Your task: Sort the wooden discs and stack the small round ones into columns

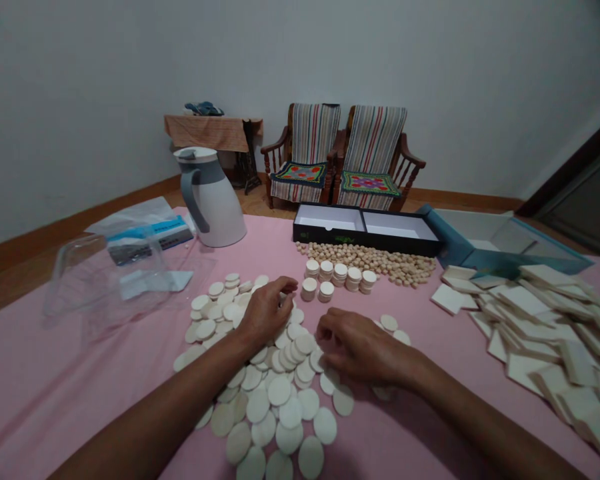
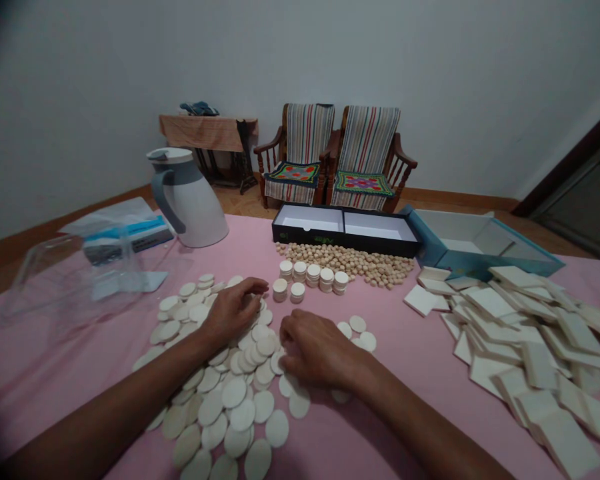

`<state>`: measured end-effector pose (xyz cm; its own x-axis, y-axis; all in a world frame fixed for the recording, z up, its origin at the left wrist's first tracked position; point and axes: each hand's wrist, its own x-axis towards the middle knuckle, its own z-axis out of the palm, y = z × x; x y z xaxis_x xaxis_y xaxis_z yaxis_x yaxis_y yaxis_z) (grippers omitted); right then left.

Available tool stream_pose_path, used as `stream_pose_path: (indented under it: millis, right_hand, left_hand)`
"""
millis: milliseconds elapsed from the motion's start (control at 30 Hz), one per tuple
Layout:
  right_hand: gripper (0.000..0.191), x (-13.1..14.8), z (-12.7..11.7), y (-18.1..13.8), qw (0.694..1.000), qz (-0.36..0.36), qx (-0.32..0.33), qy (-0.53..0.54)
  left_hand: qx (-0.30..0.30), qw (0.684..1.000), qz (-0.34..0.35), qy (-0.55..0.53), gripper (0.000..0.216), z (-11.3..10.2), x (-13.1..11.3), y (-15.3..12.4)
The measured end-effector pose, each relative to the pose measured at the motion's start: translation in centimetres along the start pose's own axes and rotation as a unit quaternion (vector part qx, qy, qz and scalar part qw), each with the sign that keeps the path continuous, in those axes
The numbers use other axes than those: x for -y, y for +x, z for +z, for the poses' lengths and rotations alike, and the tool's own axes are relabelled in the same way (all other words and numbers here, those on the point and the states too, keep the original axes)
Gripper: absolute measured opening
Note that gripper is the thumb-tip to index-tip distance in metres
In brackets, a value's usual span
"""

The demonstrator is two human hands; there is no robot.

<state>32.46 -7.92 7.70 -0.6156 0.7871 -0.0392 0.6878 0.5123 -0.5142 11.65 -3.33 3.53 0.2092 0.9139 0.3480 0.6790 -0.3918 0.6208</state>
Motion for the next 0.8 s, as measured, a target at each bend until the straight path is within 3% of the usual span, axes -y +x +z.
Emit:
stream_pose_path:
  millis: [200,367,633,800]
  right_hand:
    - [0.03,1.0,2.0,-0.8,1.0,-0.007,0.011,0.001]
    - [0.029,0.5,1.6,-0.6,1.0,-0.014,-0.014,0.023]
    - [0.018,-2.8,-1.0,2.7,0.972,0.012,-0.233,0.014]
    - [0.017,-4.0,-1.0,4.3,0.968,0.035,-0.248,-0.009]
  left_hand:
    - [0.002,1.0,0.002,-0.003,0.029,0.0,0.1,0.1]
    - [0.005,1.0,-0.002,-0.002,0.03,-0.1,0.1,0.1]
    - [0.009,1.0,-0.007,-0.004,0.027,-0.1,0.0,0.0]
    - [0.003,1.0,-0.003,-0.003,0.027,0.1,0.2,-0.1]
